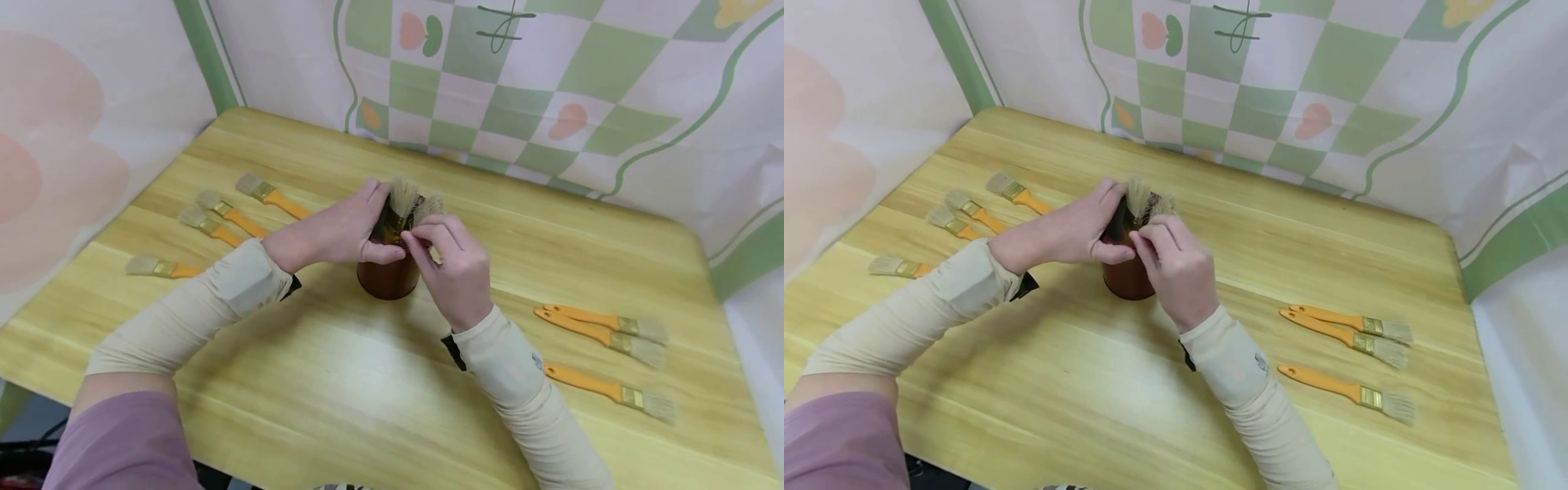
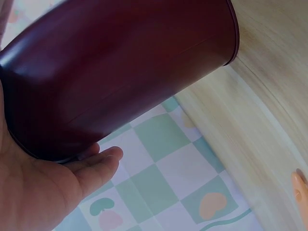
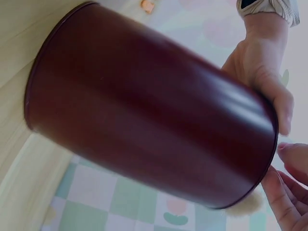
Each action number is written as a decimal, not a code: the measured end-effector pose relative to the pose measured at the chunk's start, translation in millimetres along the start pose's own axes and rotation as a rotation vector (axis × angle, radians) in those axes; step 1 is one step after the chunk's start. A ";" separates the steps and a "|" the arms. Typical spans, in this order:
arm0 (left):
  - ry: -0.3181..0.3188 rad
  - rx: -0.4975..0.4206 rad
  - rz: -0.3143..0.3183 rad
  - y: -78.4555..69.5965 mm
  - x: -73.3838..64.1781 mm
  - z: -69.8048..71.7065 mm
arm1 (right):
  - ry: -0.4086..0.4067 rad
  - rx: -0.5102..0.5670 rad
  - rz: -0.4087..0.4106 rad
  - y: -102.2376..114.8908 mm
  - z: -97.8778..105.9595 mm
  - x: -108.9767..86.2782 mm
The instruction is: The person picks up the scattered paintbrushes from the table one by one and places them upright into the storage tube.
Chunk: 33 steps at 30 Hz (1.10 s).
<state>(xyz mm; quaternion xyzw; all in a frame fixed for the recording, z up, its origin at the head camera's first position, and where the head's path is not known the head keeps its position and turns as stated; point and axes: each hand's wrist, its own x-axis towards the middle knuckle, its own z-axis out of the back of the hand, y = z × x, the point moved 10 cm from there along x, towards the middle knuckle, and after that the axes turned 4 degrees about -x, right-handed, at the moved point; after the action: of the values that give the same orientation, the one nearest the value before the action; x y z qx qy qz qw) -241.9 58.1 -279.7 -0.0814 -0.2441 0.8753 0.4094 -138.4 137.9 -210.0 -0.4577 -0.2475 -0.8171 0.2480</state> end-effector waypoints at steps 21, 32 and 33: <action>0.022 -0.005 0.031 2.0 -0.8 -0.7 | -0.218 -0.061 -0.287 -70.2 47.1 -16.0; 0.027 -0.015 0.040 2.6 -1.1 -0.8 | -0.186 -0.158 -0.516 -132.4 69.4 -40.3; 0.032 -0.013 0.037 2.0 0.1 -1.6 | -0.171 -0.185 -0.549 -139.9 72.2 -45.2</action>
<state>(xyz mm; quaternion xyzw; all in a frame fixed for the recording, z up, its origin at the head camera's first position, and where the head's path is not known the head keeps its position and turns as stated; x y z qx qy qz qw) -242.7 57.6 -282.1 -0.1026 -0.2418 0.8798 0.3962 -160.9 297.1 -241.1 -0.4616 -0.3066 -0.8311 -0.0465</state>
